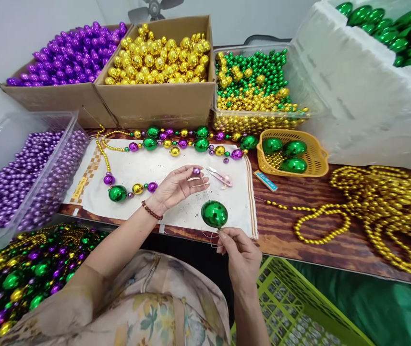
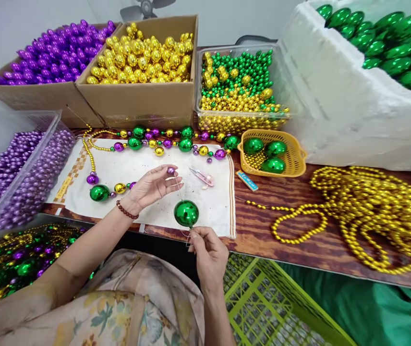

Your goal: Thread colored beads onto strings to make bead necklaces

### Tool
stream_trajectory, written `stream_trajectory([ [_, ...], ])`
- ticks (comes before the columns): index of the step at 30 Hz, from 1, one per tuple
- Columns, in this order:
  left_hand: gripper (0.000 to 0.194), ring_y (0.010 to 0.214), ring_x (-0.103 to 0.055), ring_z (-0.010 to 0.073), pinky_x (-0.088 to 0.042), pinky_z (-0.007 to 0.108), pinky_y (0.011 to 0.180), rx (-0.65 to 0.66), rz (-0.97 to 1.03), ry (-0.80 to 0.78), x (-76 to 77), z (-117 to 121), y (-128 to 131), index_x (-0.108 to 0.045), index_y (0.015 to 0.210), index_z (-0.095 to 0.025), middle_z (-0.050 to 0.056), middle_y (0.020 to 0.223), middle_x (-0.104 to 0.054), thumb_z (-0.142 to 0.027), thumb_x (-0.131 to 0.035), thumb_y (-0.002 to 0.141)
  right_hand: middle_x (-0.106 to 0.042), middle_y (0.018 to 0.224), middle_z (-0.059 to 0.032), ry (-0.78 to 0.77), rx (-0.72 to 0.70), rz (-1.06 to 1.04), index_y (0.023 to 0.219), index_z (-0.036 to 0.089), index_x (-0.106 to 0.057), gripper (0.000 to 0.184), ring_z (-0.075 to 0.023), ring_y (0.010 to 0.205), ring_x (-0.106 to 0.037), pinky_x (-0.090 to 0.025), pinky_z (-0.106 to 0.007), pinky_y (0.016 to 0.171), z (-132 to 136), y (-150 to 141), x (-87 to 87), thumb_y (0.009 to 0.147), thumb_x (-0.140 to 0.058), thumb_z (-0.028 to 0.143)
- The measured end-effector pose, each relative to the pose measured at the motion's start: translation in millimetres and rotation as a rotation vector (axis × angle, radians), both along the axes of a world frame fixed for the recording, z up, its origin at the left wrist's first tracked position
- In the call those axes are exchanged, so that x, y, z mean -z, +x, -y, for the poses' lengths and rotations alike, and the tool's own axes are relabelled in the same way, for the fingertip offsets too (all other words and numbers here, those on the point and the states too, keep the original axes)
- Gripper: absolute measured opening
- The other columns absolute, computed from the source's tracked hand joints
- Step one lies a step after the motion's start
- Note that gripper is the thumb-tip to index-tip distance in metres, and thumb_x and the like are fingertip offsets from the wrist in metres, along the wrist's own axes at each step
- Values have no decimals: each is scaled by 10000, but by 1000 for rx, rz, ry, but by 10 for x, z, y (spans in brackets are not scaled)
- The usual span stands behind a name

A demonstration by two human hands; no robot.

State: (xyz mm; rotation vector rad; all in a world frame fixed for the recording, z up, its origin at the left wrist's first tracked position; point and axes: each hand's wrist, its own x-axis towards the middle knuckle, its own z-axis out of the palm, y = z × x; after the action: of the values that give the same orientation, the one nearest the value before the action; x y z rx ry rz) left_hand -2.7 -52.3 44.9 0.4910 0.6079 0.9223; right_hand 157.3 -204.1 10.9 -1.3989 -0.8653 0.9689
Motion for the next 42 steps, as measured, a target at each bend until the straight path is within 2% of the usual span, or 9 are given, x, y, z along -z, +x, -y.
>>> stream_trajectory([
  [14, 202, 829, -738, 194, -551, 458, 1006, 20, -26, 26, 37, -18, 12, -749, 996, -110, 65, 873, -716, -261, -756, 862, -560, 534, 20, -32, -34, 3, 716, 163, -677, 224, -89, 428, -502, -412, -194, 422, 20, 25, 15, 831, -700, 354],
  [20, 284, 801, -731, 190, -562, 392, 892, 41, -109, 77, 16, 10, 25, -746, 1017, -141, 40, 863, -706, -299, -818, 793, -571, 534, 16, -46, -16, -53, 722, 165, -677, 259, -98, 431, -508, -432, -209, 424, -40, -16, 30, 818, -722, 401],
  [24, 299, 803, -688, 142, -519, 248, 753, 39, -185, 101, 22, 159, 210, -738, 955, -128, 45, 861, -701, -360, -817, 783, -577, 567, 22, -59, -3, -156, 743, 166, -670, 278, -102, 461, -526, -445, -217, 454, -216, -165, 69, 786, -750, 429],
  [27, 327, 767, -673, 132, -496, 227, 687, -57, -165, 74, 26, 257, 410, -704, 917, -150, 15, 840, -672, -425, -805, 774, -585, 605, 24, -56, -29, -200, 739, 167, -655, 301, -98, 467, -530, -446, -222, 462, -316, -240, 92, 787, -740, 451],
  [30, 311, 690, -653, 132, -463, 220, 612, -84, -239, 130, 24, 267, 559, -685, 870, -156, 1, 753, -647, -431, -787, 766, -618, 627, 14, -58, -96, -148, 807, 170, -684, 296, -116, 496, -562, -468, -237, 492, -334, -130, 87, 815, -710, 464],
  [34, 157, 678, -600, 122, -451, 232, 655, 122, -492, 557, 36, 235, 654, -717, 790, -149, 22, 723, -669, -301, -690, 819, -656, 687, 17, 4, 69, -15, 1032, 187, -734, 302, -104, 507, -555, -476, -253, 565, -351, 234, 46, 861, -690, 433],
  [37, 162, 705, -584, 129, -431, 247, 695, 330, -693, 900, 50, 261, 686, -730, 770, -161, 27, 758, -692, -210, -602, 856, -630, 639, 22, 86, 139, -37, 952, 167, -757, 248, -86, 474, -502, -423, -241, 528, -427, 479, 11, 821, -746, 378],
  [39, 174, 734, -597, 138, -431, 250, 721, 423, -790, 994, 50, 277, 689, -736, 785, -164, 32, 798, -707, -203, -588, 868, -623, 614, 23, 160, 292, -118, 821, 159, -727, 209, -80, 448, -484, -387, -225, 476, -477, 600, -14, 788, -767, 362],
  [42, 173, 789, -630, 145, -446, 236, 754, 553, -810, 956, 27, 258, 667, -744, 820, -145, 49, 866, -727, -231, -602, 871, -665, 662, 10, 253, 455, -296, 762, 169, -651, 295, -83, 411, -505, -388, -215, 419, -497, 677, -37, 744, -786, 431],
])
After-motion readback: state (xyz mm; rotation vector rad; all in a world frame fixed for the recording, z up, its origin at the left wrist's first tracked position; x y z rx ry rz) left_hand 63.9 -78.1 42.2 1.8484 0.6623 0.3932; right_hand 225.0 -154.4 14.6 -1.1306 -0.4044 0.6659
